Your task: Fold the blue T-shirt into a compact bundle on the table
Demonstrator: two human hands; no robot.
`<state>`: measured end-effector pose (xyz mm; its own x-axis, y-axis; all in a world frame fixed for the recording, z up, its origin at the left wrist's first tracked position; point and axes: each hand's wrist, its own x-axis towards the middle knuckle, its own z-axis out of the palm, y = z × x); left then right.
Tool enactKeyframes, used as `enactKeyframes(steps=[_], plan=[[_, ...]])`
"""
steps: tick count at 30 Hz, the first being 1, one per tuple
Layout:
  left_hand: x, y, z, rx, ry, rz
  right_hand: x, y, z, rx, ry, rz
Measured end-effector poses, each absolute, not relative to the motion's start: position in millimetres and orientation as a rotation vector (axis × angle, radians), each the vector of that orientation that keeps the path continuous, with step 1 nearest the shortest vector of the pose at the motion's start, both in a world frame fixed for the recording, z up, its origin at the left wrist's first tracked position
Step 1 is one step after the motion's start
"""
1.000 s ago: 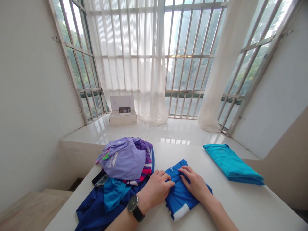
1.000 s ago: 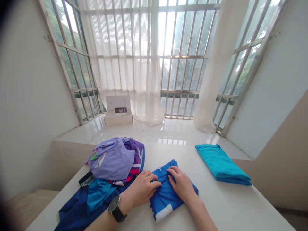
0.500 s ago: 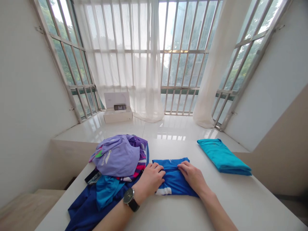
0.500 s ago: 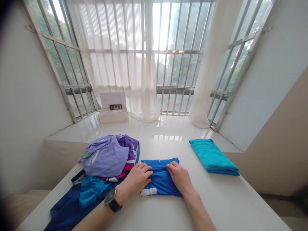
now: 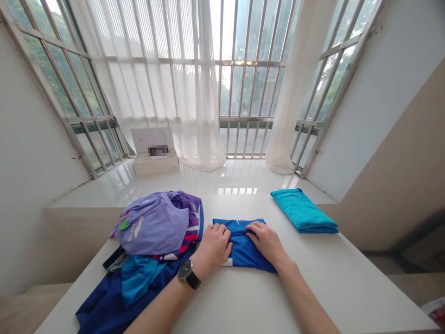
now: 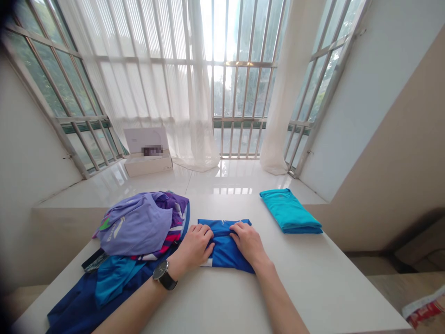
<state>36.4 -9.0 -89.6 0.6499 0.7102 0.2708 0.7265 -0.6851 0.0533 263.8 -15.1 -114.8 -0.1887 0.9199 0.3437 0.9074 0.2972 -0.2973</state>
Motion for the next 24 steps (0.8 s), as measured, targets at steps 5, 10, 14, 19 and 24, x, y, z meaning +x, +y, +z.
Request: enactKeyframes(steps=[5,10,14,19,24], plan=[[34,-11,-86,-2.848,-1.206,-0.427,263,-15,-115,-1.568,-2.115,0.047],[31,-9,-89,-2.895,-1.134,-0.537,264,-19,-110,-1.521,-2.092,0.05],[29,-7,-91,-2.909,-1.075,-0.508,264,-21,-107,-1.489,-2.108,0.059],[30,-7,-89,-2.905,-1.016,-0.495,263,-24,-103,-1.465,-2.146,0.043],[30,-6,-89,-2.929,-1.028,-0.503,263,-25,-101,-1.553,-2.159,0.061]])
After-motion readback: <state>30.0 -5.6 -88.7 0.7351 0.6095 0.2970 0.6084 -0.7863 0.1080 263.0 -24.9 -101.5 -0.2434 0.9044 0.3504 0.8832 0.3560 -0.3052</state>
